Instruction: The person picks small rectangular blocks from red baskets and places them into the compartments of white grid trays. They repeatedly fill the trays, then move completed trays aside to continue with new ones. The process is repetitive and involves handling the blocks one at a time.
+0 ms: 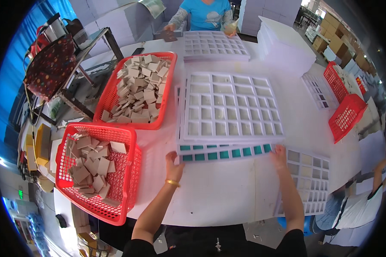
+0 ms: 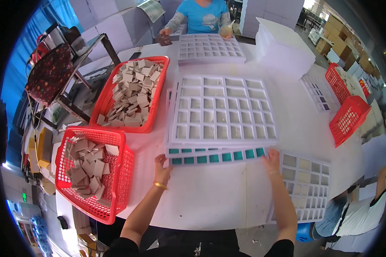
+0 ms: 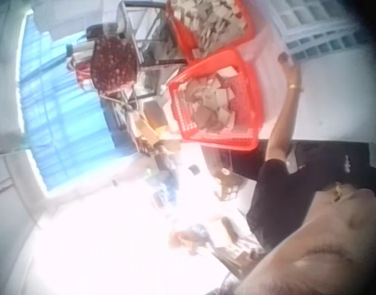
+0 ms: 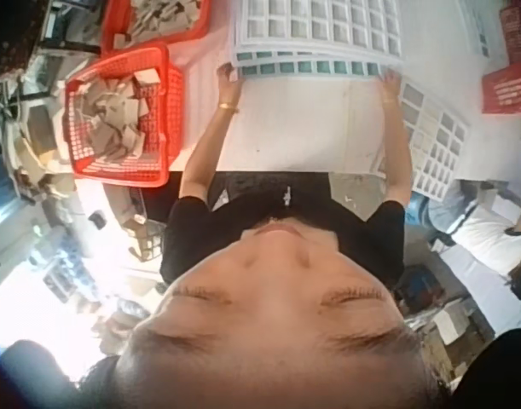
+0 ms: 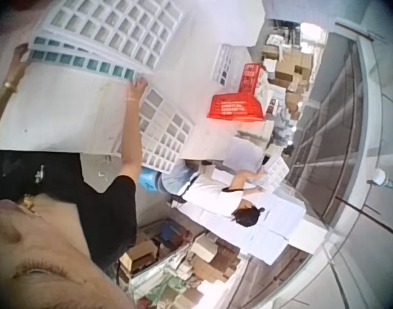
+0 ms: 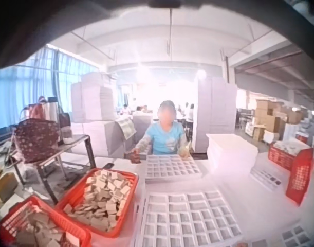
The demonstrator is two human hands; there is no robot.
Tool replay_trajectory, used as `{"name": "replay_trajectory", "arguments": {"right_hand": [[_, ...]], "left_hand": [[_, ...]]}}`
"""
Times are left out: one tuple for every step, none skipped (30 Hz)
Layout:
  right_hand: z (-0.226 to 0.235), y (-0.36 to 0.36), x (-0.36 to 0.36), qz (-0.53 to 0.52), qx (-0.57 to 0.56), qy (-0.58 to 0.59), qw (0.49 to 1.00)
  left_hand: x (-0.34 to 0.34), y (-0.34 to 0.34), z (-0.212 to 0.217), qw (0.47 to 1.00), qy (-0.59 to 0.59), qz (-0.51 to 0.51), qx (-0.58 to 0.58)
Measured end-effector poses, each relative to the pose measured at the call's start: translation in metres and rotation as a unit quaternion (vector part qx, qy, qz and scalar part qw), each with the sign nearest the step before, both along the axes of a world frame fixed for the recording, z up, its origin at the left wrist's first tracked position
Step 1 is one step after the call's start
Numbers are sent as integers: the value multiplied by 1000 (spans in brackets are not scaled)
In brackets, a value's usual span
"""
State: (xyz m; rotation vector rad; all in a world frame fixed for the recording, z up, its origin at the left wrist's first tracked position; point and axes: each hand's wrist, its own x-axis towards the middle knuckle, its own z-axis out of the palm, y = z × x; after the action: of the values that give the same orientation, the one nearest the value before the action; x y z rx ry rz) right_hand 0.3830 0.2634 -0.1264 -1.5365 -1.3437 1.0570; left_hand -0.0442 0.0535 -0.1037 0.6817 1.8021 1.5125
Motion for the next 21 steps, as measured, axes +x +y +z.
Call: {"name": "replay_trajectory", "arguments": {"right_hand": [[11,-25,14,27,-6,-36,999],[21,-50,29,50,-13,-73,996],[34,-78,38,68,-1,-80,994],[48,-110,41,86,8,-89,992],[59,-141,45,104,14,-96,990],[65,-168,54,104,-28,-93,990],[73,-195,60,106,-74,-90,988],[83,-216,64,108,-119,-87,983],[93,-235,62,103,-141,-53,983],[104,-257,59,95,-167,-20,981],[109,-275,57,87,-192,12,977],[108,-287,57,74,-174,15,982],[111,-296,62,130,-96,-148,976],[118,-301,66,185,-14,-306,934],[128,-304,68,238,68,-449,858],[143,-300,68,253,159,-528,795],[165,-297,62,255,54,-463,847],[190,-295,49,256,-53,-390,883],[208,-293,33,251,-159,-310,903],[218,-294,14,306,-24,-298,904],[224,-297,-13,357,107,-278,885]], "left_hand": [[5,-24,2,999,-34,1,-5],[12,-50,11,999,-52,1,-13],[17,-77,20,997,-69,3,-21],[22,-102,32,995,-89,11,-41],[27,-128,45,992,-108,19,-62],[33,-149,61,986,-137,32,-89],[36,-169,65,985,-143,58,-78],[39,-191,68,983,-153,62,-81],[40,-211,71,981,-158,67,-85],[40,-229,72,979,-170,68,-85],[39,-246,66,977,-178,78,-91],[36,-258,63,976,-175,69,-107],[34,-269,61,976,-171,61,-124],[34,-279,60,975,-149,74,-145],[37,-286,54,987,-66,128,-73],[41,-287,68,986,-71,151,-21],[46,-279,86,982,-77,168,36],[53,-273,95,980,-82,165,78],[61,-265,104,975,-87,162,120],[75,-250,122,968,-126,153,156],[87,-233,138,959,-181,147,164]]}}
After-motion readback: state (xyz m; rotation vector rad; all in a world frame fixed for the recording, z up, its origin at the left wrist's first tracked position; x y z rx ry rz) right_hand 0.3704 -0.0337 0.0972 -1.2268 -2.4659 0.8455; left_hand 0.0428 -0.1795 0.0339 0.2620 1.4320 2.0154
